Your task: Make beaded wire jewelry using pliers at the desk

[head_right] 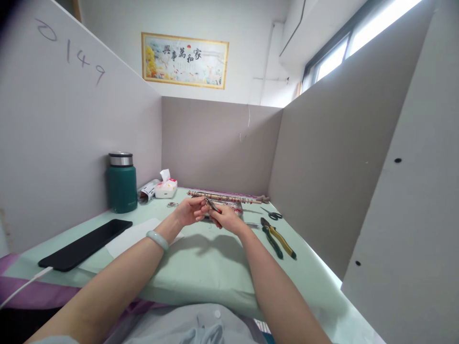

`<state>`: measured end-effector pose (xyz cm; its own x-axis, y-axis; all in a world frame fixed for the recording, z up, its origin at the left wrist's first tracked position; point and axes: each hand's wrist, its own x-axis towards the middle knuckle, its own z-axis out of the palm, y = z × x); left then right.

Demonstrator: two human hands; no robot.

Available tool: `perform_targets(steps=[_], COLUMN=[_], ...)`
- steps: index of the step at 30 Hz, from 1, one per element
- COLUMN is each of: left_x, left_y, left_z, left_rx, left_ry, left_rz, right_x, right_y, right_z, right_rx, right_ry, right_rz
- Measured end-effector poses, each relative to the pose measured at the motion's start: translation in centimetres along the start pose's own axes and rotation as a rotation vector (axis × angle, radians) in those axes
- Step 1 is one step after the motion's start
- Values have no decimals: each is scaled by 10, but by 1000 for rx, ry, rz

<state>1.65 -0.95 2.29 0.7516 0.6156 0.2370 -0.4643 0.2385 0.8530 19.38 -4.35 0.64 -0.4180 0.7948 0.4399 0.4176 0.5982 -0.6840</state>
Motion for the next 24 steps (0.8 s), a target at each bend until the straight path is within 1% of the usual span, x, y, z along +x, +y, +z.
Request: perform_targets(steps=[1, 3, 6, 8, 11, 13, 16, 20, 24], left_x=[0, 0, 1, 1, 1, 0, -1, -3, -4], left_y=[0, 0, -1, -1, -1, -1, 1, 2, 3], left_z=[0, 0, 2, 3, 4, 4, 3, 3, 3], left_rx=[13, 27, 16, 6, -6, -10, -5, 20, 50], left_ry=[-1, 27, 80, 91, 82, 68, 31, -33, -98], left_rz=[3, 16, 28, 23, 16, 18, 24, 15, 7], right_x=[0, 1, 3, 3, 3, 3, 2, -1, -6], right_y=[0, 1, 2, 2, 1, 0, -1, -6, -10], right_z=[0, 2, 6, 7, 9, 9, 9, 4, -2], right_rx=[16, -25, -209, -337, -407, -357, -205, 24, 179], right_ry=[-5, 51, 200, 279, 317, 293, 217, 65, -106], right_rz=[-1, 1, -1, -14, -25, -19, -17, -25, -8])
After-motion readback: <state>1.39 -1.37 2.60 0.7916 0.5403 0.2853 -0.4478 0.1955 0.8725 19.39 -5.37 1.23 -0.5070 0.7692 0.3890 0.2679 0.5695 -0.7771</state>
